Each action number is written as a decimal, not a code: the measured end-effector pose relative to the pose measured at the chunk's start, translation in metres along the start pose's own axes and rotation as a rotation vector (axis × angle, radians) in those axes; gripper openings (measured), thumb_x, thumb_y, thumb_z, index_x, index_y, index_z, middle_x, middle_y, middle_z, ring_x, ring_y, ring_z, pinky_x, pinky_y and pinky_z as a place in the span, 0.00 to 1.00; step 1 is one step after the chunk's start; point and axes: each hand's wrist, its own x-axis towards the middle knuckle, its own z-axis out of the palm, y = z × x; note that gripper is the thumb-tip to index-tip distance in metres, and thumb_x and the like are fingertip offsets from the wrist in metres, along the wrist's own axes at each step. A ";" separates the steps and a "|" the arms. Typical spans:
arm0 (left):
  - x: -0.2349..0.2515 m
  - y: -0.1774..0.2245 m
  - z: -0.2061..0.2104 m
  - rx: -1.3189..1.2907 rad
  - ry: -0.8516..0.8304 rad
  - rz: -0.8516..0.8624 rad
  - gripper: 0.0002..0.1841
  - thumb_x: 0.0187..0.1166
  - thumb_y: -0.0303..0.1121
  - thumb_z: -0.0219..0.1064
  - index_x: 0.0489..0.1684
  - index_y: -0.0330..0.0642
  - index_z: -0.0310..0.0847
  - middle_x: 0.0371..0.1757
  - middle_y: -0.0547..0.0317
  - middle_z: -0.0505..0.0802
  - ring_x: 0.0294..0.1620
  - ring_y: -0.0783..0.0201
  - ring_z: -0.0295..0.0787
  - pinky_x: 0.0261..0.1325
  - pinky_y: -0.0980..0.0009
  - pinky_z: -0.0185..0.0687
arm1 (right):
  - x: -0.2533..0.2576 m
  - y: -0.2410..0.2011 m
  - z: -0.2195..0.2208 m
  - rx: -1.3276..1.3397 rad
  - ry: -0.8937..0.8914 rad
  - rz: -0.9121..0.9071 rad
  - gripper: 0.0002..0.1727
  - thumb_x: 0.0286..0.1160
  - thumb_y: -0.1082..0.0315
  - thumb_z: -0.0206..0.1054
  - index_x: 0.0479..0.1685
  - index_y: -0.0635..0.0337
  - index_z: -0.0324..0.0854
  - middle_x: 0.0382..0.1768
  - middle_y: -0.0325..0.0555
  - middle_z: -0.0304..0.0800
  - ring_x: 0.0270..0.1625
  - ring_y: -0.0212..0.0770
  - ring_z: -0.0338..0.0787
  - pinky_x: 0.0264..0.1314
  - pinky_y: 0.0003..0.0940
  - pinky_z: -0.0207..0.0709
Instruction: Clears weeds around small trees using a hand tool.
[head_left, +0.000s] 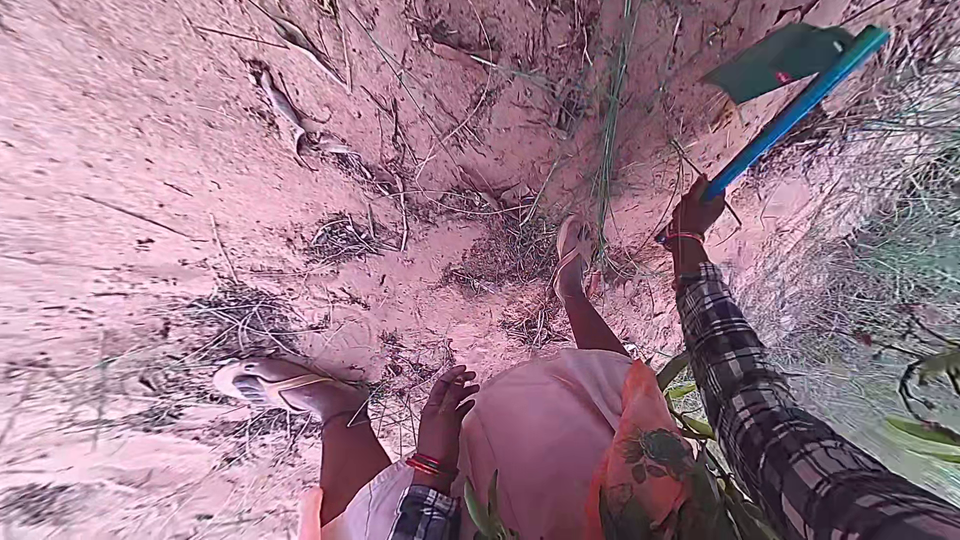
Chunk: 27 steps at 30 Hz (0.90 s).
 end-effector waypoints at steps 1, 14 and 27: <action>0.001 0.000 0.001 0.003 0.007 0.002 0.18 0.94 0.34 0.46 0.72 0.39 0.74 0.57 0.56 0.91 0.50 0.66 0.90 0.48 0.71 0.86 | -0.019 0.048 0.013 -0.176 -0.123 0.153 0.22 0.91 0.54 0.58 0.58 0.70 0.79 0.29 0.49 0.81 0.27 0.41 0.80 0.38 0.41 0.79; 0.012 -0.013 0.014 0.052 0.003 -0.045 0.19 0.95 0.35 0.47 0.74 0.37 0.73 0.59 0.52 0.89 0.50 0.64 0.89 0.49 0.67 0.83 | -0.047 -0.158 -0.071 -0.081 -0.120 0.164 0.17 0.92 0.62 0.58 0.64 0.68 0.71 0.29 0.36 0.68 0.20 0.27 0.69 0.30 0.23 0.73; 0.009 -0.023 0.012 -0.771 -0.207 0.182 0.23 0.76 0.55 0.72 0.66 0.60 0.78 0.64 0.60 0.93 0.69 0.55 0.88 0.71 0.49 0.83 | -0.284 -0.058 -0.046 -0.447 -1.863 -0.450 0.32 0.86 0.42 0.61 0.60 0.67 0.83 0.48 0.63 0.90 0.53 0.58 0.90 0.59 0.58 0.79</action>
